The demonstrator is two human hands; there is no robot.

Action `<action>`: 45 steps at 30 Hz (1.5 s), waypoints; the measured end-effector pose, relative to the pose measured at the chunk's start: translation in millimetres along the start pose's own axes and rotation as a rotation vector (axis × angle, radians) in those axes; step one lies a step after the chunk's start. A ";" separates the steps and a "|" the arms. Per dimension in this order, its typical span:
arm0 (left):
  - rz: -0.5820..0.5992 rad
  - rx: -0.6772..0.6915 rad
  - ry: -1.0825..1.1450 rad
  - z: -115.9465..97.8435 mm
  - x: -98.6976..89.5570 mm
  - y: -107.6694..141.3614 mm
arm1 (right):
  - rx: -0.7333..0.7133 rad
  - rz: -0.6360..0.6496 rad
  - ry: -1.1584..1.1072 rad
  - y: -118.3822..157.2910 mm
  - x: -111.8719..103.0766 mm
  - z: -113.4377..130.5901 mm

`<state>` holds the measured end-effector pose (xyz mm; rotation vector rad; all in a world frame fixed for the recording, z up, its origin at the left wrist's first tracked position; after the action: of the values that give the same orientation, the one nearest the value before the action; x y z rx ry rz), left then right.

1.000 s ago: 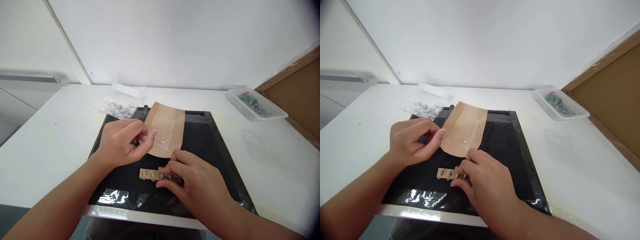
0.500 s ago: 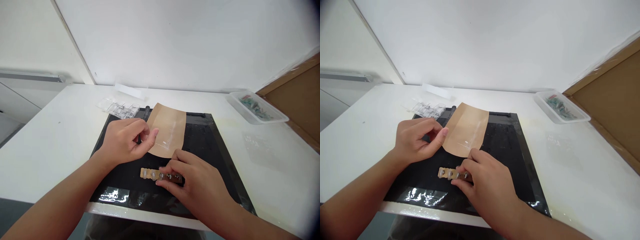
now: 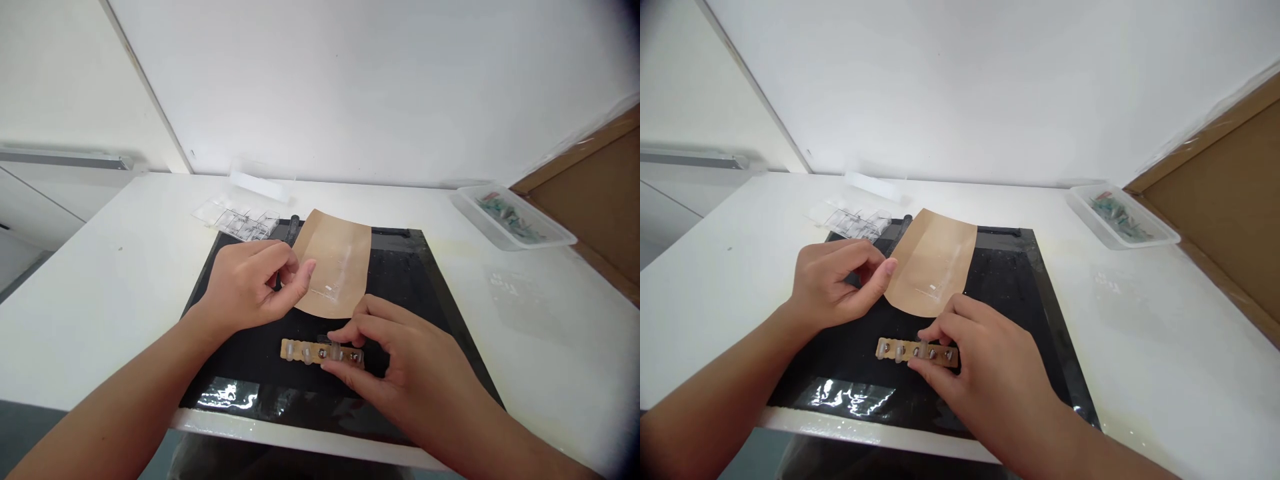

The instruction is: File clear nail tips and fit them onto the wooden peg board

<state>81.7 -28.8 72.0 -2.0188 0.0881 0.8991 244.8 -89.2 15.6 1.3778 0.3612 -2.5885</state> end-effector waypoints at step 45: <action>0.548 0.253 0.351 -42.9 35.7 17.9 | 0.024 0.081 0.094 -1.7 6.5 -10.4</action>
<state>125.1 -62.3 51.4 -1.9158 0.9398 0.7954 249.0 -84.8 4.8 1.4930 0.2827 -2.4771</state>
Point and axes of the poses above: each hand's wrist, its own y-axis away from the middle knuckle, its own x-axis out of the palm, z = x × y, the point moved 9 cm from there along -y, towards the middle knuckle, and after that the axes turned 3 degrees about -x, right-handed, at the moved point
